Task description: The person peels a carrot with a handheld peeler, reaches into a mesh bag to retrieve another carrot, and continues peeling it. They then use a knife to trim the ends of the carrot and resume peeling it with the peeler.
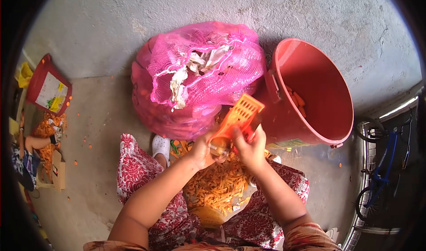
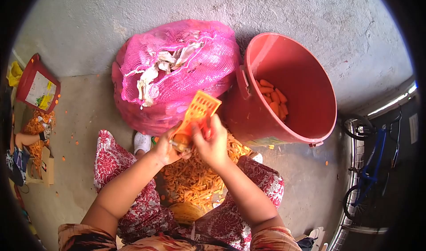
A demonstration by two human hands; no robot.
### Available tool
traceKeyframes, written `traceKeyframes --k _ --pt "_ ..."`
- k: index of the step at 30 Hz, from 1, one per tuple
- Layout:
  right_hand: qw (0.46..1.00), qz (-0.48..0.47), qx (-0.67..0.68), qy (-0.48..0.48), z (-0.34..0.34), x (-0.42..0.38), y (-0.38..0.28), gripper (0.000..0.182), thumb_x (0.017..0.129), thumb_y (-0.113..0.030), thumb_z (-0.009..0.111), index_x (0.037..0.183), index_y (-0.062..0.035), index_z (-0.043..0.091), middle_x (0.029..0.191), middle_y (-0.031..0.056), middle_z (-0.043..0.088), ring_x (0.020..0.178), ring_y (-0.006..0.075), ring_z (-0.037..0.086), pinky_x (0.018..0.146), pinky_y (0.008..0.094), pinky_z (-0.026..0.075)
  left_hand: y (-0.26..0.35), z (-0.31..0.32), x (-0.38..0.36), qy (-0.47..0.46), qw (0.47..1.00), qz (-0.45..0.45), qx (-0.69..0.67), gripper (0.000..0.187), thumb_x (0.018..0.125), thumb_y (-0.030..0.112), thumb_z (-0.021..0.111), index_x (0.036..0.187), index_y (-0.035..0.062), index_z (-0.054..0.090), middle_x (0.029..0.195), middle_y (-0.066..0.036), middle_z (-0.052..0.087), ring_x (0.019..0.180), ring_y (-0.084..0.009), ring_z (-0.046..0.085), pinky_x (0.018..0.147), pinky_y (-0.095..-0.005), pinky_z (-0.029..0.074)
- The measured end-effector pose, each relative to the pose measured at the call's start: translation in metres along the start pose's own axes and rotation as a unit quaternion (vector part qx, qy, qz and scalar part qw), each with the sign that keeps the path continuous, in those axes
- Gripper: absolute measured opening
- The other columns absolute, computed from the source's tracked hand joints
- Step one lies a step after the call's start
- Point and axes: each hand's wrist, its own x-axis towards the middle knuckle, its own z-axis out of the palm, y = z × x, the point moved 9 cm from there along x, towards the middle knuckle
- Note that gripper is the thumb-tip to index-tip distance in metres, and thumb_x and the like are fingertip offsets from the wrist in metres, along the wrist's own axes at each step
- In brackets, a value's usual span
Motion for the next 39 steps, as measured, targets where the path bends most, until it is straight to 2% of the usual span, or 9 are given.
traceKeyframes --k 4,6,12,16,19,23,31,35,39 --pt "0.977 0.087 0.071 0.182 -0.055 0.034 0.037 0.010 0.081 -0.004 0.049 0.090 -0.0034 0.045 0.070 0.0006 0.050 0.052 0.0056 0.046 0.044 0.0188 0.037 -0.010 0.008 -0.007 0.024 0.997 -0.037 0.060 0.047 0.085 0.048 0.033 0.103 0.0058 0.044 0.067 -0.007 0.050 0.056 -0.0138 0.047 0.044 -0.0238 0.033" --pt "0.959 0.126 0.166 0.190 -0.062 0.036 0.037 0.011 0.081 -0.004 0.050 0.091 -0.0033 0.045 0.072 0.0002 0.051 0.054 0.0051 0.046 0.044 0.0183 0.038 -0.008 0.006 -0.007 0.009 0.996 -0.016 0.091 0.047 0.085 0.048 0.033 0.104 0.0060 0.044 0.069 -0.007 0.051 0.057 -0.0131 0.047 0.045 -0.0236 0.034" --pt "0.970 0.142 0.127 0.152 -0.046 0.026 0.036 0.011 0.080 -0.008 0.052 0.089 -0.0045 0.047 0.070 -0.0004 0.051 0.046 0.0039 0.042 0.038 0.0171 0.032 0.036 -0.003 -0.007 0.114 0.962 0.157 0.194 0.045 0.083 0.049 0.040 0.104 0.0086 0.040 0.075 -0.007 0.052 0.064 -0.0112 0.049 0.048 -0.0222 0.034" --pt "0.965 0.183 0.137 0.127 -0.037 0.020 0.045 0.010 0.080 -0.013 0.053 0.082 -0.0056 0.047 0.060 0.0005 0.049 0.039 0.0056 0.038 0.035 0.0185 0.029 0.057 0.005 -0.014 0.138 0.936 0.247 0.211 0.037 0.079 0.029 0.055 0.104 0.0069 0.039 0.090 -0.006 0.054 0.076 -0.0109 0.054 0.052 -0.0201 0.043" --pt "0.964 0.188 0.149 0.112 -0.033 0.018 0.044 0.012 0.081 -0.012 0.054 0.086 -0.0049 0.046 0.063 0.0004 0.051 0.042 0.0052 0.041 0.036 0.0186 0.031 0.055 0.016 -0.013 0.074 0.960 0.198 0.181 0.036 0.077 0.019 0.058 0.107 0.0118 0.040 0.107 -0.009 0.048 0.097 -0.0192 0.050 0.069 -0.0296 0.044" --pt "0.965 0.154 0.149 0.152 -0.039 0.020 0.040 0.011 0.081 -0.013 0.052 0.083 -0.0046 0.046 0.060 0.0012 0.048 0.038 0.0065 0.038 0.034 0.0189 0.031 0.049 0.012 -0.010 -0.007 0.980 0.195 -0.034 0.025 0.076 0.011 0.057 0.100 0.0134 0.048 0.116 -0.006 0.044 0.111 -0.0242 0.040 0.088 -0.0369 0.036" --pt "0.953 0.132 0.195 0.189 -0.044 0.014 0.032 0.013 0.083 -0.012 0.051 0.090 -0.0040 0.044 0.066 0.0018 0.051 0.043 0.0063 0.043 0.036 0.0191 0.033 0.056 0.017 -0.011 0.000 0.967 0.247 -0.059 0.022 0.075 0.002 0.054 0.093 0.0128 0.048 0.112 -0.007 0.046 0.110 -0.0242 0.042 0.091 -0.0399 0.036" --pt "0.978 0.065 0.098 0.172 -0.031 0.001 0.018 0.015 0.083 -0.010 0.050 0.095 -0.0027 0.044 0.083 0.0044 0.051 0.062 0.0068 0.047 0.050 0.0188 0.040 0.055 0.017 -0.012 -0.010 0.962 0.266 -0.051 0.022 0.075 0.000 0.052 0.093 0.0134 0.048 0.110 -0.007 0.047 0.114 -0.0264 0.038 0.092 -0.0396 0.035" --pt "0.955 0.088 0.157 0.235 -0.067 0.021 0.038 0.009 0.083 -0.009 0.049 0.088 -0.0038 0.045 0.069 0.0020 0.050 0.048 0.0058 0.044 0.041 0.0183 0.036 0.057 0.029 -0.016 -0.070 0.959 0.270 -0.051 0.024 0.075 -0.001 0.053 0.093 0.0140 0.048 0.110 -0.005 0.047 0.116 -0.0286 0.035 0.093 -0.0400 0.035"
